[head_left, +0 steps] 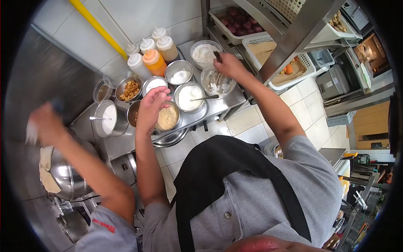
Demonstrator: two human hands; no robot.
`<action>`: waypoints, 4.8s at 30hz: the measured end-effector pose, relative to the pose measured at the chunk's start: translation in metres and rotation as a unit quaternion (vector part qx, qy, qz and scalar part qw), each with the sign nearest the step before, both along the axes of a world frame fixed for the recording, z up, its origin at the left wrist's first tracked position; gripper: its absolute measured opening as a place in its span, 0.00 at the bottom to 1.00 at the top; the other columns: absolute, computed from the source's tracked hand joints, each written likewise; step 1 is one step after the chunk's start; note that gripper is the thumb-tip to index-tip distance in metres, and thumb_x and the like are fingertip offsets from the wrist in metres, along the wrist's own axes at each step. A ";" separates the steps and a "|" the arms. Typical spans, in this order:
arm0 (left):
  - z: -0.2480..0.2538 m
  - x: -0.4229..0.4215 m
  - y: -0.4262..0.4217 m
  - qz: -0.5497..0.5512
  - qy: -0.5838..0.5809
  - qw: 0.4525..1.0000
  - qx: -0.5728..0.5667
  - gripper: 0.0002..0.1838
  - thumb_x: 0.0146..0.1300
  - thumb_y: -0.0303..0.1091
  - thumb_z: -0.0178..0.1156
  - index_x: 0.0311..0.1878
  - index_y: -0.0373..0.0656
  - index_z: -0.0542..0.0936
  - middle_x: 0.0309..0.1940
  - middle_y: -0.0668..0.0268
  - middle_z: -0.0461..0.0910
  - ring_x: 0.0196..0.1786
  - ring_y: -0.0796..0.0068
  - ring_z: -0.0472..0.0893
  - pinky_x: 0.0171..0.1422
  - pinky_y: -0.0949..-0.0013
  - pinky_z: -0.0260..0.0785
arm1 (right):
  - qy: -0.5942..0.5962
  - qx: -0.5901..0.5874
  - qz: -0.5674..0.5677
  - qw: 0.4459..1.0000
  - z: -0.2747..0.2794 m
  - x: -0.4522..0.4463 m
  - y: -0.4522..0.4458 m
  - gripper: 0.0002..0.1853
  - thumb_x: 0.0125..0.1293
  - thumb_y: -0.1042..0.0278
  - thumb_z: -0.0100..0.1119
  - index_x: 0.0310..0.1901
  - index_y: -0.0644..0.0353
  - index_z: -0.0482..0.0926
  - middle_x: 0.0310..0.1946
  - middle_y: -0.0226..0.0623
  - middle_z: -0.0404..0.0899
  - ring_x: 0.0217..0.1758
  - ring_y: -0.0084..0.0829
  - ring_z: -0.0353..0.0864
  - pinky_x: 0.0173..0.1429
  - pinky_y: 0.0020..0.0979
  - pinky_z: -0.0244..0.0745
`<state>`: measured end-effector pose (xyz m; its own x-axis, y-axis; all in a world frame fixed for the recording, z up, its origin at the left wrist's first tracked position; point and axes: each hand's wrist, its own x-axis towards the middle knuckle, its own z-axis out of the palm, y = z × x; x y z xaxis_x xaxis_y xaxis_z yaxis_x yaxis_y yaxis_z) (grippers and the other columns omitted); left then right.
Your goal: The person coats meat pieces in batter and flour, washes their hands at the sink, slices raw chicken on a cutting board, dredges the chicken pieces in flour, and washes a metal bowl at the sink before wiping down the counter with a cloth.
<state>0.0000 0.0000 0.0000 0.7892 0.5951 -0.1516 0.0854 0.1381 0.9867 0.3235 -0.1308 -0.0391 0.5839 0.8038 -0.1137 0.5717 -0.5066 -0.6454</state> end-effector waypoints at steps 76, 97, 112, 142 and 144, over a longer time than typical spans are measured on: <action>0.041 0.021 -0.079 -0.221 -0.187 0.955 0.066 0.14 0.73 0.33 0.50 0.53 0.34 0.77 0.46 0.55 0.82 0.42 0.68 0.80 0.47 0.67 0.73 | -0.154 0.279 -0.171 0.932 0.117 -0.122 -0.123 0.11 0.58 0.62 0.63 0.30 0.63 0.80 0.29 0.54 0.82 0.35 0.56 0.82 0.40 0.51 0.77; -0.234 -0.012 -0.608 -0.905 0.069 0.415 0.058 0.10 0.69 0.33 0.55 0.47 0.39 0.79 0.37 0.62 0.83 0.37 0.72 0.83 0.41 0.65 0.77 | -0.156 0.144 -0.735 0.644 0.071 -0.556 -0.527 0.09 0.66 0.67 0.60 0.38 0.63 0.72 0.23 0.49 0.78 0.28 0.53 0.81 0.32 0.48 0.73; -0.446 -0.149 -0.970 -0.565 0.353 0.724 -0.175 0.19 0.71 0.36 0.51 0.61 0.37 0.70 0.47 0.55 0.74 0.44 0.63 0.79 0.51 0.64 0.76 | -0.059 0.104 -0.954 0.274 -0.020 -0.677 -0.596 0.12 0.66 0.67 0.64 0.42 0.67 0.76 0.25 0.49 0.80 0.25 0.47 0.83 0.31 0.40 0.76; -0.120 -0.090 -0.750 -0.898 0.262 0.351 -0.033 0.17 0.68 0.22 0.46 0.59 0.29 0.70 0.54 0.50 0.79 0.53 0.58 0.84 0.55 0.54 0.84 | -0.260 0.064 -0.930 0.250 0.167 -0.613 -0.637 0.12 0.70 0.63 0.60 0.32 0.62 0.75 0.22 0.21 0.69 0.26 0.14 0.64 0.31 0.25 0.61; -0.110 -0.074 -0.760 -0.893 0.247 0.373 -0.044 0.16 0.68 0.23 0.47 0.57 0.29 0.70 0.53 0.50 0.79 0.51 0.58 0.85 0.54 0.54 0.84 | -0.271 0.067 -0.919 0.276 0.165 -0.600 -0.648 0.12 0.70 0.63 0.60 0.33 0.62 0.76 0.22 0.20 0.70 0.26 0.13 0.64 0.31 0.24 0.61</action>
